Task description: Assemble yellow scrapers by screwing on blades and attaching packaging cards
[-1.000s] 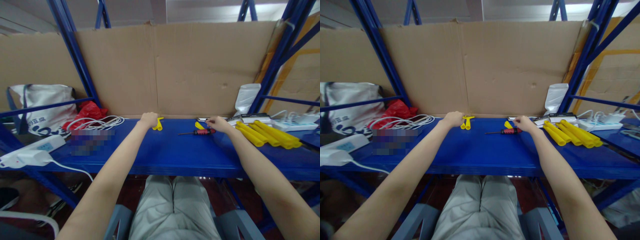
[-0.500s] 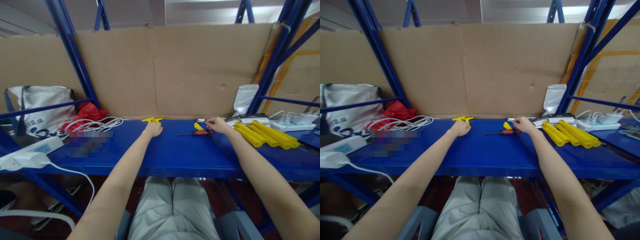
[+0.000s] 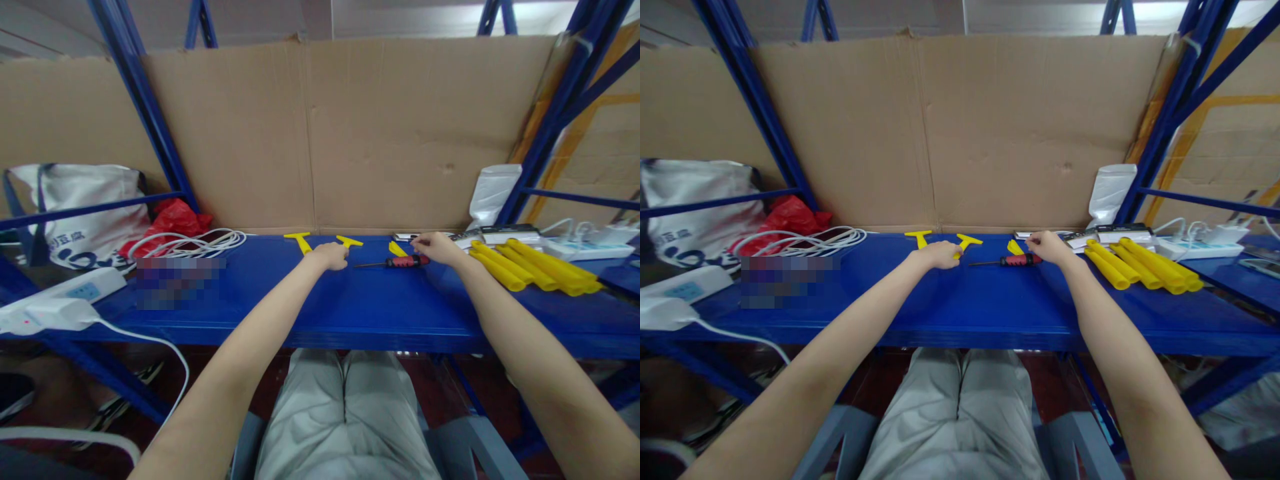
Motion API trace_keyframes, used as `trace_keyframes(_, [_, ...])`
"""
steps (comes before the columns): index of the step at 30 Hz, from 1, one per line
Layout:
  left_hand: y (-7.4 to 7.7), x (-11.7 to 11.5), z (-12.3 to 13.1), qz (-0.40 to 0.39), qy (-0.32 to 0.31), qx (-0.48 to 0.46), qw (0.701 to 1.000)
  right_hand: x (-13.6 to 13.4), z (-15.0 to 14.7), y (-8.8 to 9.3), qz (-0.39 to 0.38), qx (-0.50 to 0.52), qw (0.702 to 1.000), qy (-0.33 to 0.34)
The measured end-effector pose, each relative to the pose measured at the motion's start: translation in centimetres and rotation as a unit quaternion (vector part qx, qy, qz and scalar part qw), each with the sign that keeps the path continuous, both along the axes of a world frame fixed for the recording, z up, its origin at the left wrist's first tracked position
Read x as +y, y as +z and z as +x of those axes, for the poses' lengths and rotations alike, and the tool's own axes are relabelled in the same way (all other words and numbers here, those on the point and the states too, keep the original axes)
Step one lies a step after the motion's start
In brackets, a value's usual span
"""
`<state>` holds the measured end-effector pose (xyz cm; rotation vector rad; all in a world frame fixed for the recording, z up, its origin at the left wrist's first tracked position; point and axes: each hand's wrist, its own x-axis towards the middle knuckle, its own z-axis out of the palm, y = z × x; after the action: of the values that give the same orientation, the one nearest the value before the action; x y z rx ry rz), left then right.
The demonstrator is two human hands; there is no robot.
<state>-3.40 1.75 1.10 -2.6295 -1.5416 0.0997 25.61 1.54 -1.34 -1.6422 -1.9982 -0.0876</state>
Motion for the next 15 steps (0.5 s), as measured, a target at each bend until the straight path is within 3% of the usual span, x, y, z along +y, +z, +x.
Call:
trace_keyframes(5, [1.6, -2.2, 1.2, -0.029, -0.004, 0.025, 0.999, -0.1, -0.1, 0.1, -0.017, -0.028, 0.999, 0.007])
trace_keyframes(10, [2.6, -3.3, 1.6, -0.03, 0.057, 0.029, 0.998, -0.2, -0.4, 0.2, -0.03, -0.039, 0.999, 0.005])
trace_keyframes(15, [0.9, -2.3, 2.0, 0.025, 0.108, -0.051, 0.992, -0.2, -0.6, 0.1, -0.054, -0.043, 0.998, 0.004])
